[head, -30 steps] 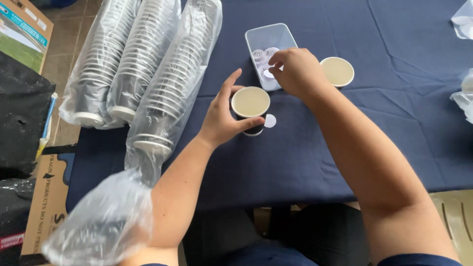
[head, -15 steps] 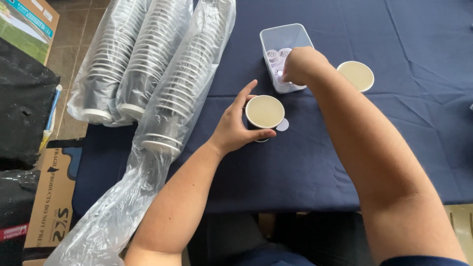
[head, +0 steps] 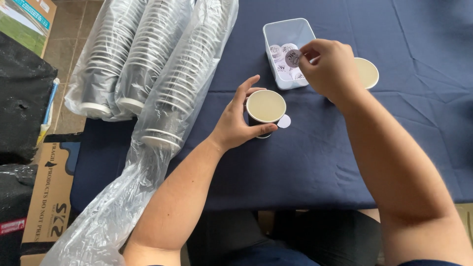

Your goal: Labeling paper coffee cups by peeling and applying stickers to them one by one.

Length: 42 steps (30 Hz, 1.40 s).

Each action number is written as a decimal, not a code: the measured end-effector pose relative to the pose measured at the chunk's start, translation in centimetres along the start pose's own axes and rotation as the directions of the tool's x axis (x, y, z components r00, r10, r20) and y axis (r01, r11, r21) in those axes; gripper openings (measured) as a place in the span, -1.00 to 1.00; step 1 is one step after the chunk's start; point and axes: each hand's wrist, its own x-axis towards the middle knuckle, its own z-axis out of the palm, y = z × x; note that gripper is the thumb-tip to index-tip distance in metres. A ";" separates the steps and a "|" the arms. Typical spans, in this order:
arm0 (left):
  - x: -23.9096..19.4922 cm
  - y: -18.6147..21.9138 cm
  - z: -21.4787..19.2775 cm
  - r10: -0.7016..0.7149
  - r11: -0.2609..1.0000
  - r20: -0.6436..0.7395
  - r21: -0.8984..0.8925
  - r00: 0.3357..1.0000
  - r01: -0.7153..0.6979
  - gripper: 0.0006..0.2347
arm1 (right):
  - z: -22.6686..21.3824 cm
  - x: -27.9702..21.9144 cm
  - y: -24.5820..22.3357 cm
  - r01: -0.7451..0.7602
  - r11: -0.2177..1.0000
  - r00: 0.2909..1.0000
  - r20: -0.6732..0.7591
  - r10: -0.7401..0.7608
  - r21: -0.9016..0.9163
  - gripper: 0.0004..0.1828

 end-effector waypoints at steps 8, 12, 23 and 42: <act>-0.1 -1.4 0.4 0.053 0.997 -0.141 0.060 0.989 -0.045 -0.08 | -0.1 -7.6 -0.6 0.199 0.882 0.979 -0.128 -0.159 0.427 -0.79; 0.7 -2.9 0.9 0.158 0.980 -0.275 0.160 0.948 -0.116 -0.06 | 0.2 -9.0 -1.4 0.196 0.805 0.977 -0.041 -0.210 0.560 -0.79; -2.1 3.1 -1.3 0.380 0.812 -0.289 0.559 0.879 -0.167 -0.68 | 1.5 -9.9 -0.9 0.116 0.761 0.969 0.095 -0.228 0.638 -0.82; -2.5 6.0 -1.5 -0.365 0.930 0.036 -0.032 0.930 0.366 -0.88 | 3.9 -11.7 -2.4 0.662 0.721 0.734 -0.370 -0.569 0.204 -0.67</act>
